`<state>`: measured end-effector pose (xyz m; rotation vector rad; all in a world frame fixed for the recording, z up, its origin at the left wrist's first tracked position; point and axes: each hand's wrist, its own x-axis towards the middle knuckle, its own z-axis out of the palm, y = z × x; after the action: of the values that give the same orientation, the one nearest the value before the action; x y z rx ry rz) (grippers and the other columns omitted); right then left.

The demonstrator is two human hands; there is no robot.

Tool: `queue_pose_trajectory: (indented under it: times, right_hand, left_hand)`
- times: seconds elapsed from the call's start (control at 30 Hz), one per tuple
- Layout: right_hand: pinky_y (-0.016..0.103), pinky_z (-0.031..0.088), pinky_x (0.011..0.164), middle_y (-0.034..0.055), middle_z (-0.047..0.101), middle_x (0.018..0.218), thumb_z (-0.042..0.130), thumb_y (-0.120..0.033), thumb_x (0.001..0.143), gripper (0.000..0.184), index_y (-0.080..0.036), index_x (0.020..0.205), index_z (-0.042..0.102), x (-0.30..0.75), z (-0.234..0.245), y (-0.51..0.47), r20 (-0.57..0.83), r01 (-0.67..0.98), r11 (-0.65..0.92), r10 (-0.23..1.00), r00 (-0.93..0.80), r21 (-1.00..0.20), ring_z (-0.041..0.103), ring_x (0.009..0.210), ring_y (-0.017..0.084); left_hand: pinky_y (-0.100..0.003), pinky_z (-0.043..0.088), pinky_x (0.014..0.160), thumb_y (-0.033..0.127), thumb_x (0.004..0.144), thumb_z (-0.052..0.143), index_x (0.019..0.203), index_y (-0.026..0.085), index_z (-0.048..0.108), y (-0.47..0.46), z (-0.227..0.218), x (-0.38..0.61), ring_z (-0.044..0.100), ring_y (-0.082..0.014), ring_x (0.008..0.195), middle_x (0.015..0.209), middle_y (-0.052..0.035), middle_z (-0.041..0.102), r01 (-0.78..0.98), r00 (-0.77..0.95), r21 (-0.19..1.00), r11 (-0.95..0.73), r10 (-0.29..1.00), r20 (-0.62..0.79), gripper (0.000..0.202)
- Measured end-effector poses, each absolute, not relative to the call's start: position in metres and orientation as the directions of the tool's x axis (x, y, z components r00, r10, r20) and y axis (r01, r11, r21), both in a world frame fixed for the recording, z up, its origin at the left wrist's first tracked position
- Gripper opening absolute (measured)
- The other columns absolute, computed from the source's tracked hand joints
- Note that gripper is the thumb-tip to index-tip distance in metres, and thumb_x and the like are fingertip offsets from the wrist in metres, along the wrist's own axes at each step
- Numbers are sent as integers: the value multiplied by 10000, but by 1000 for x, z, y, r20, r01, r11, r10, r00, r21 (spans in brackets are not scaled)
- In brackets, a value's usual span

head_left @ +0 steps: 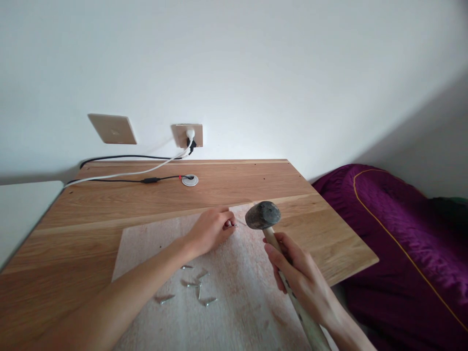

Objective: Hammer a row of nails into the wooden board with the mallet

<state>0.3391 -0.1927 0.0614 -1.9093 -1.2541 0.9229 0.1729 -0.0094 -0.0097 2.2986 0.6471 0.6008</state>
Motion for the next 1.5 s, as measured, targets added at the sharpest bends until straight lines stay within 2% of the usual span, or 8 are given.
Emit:
queue_pose_trajectory:
  times: [0.33, 0.5, 0.63, 0.93, 1.17, 1.5]
  right_hand:
    - [260, 413, 522, -91, 549, 556, 481, -616, 1076, 402, -226, 1058, 579, 339, 54, -192, -209, 471, -308, 945, 253, -826, 555, 483, 140]
    - [252, 405, 511, -90, 548, 565, 480, -604, 1080, 390, -229, 1053, 585, 337, 53, -190, -212, 464, -306, 946, 244, -832, 551, 484, 136]
    - [254, 410, 514, -93, 532, 557, 479, -584, 1075, 375, -226, 1041, 584, 336, 57, -189, -216, 470, -311, 945, 246, -826, 554, 482, 137]
    - [250, 363, 487, -111, 478, 543, 479, -533, 1077, 335, -219, 1039, 588, 331, 56, -186, -242, 496, -316, 948, 209, -809, 508, 451, 120]
    - [249, 374, 498, -109, 480, 538, 482, -550, 1081, 353, -219, 1039, 595, 330, 54, -186, -218, 499, -310, 947, 234, -809, 511, 458, 120]
    - [253, 385, 481, -103, 490, 519, 461, -555, 1075, 361, -221, 1038, 595, 326, 49, -192, -238, 511, -324, 944, 228, -796, 498, 436, 126]
  left_hand:
    - [-300, 460, 758, 62, 897, 609, 926, 203, 782, -10, -6, 172, 652, -189, 803, 879, -39, 710, 243, 822, 684, -688, 521, 232, 225]
    - [-296, 470, 741, 120, 848, 709, 997, 191, 735, -10, -9, 172, 630, -166, 777, 977, -38, 694, 244, 785, 744, -623, 577, 226, 167]
    - [-286, 438, 705, 148, 881, 708, 894, 182, 711, -9, -10, 172, 609, -159, 742, 874, -21, 668, 229, 778, 768, -599, 586, 225, 36]
    - [-291, 380, 695, 62, 861, 640, 801, 181, 712, -7, -8, 171, 581, -161, 732, 803, -11, 659, 223, 811, 734, -641, 540, 226, 151]
    - [-275, 388, 690, 78, 834, 683, 827, 168, 719, -9, -6, 172, 571, -149, 713, 789, 0, 644, 230, 779, 776, -587, 589, 214, 97]
    - [-259, 339, 658, -16, 791, 654, 715, 158, 705, -8, -6, 174, 529, -122, 650, 710, 19, 618, 236, 773, 772, -590, 596, 220, 197]
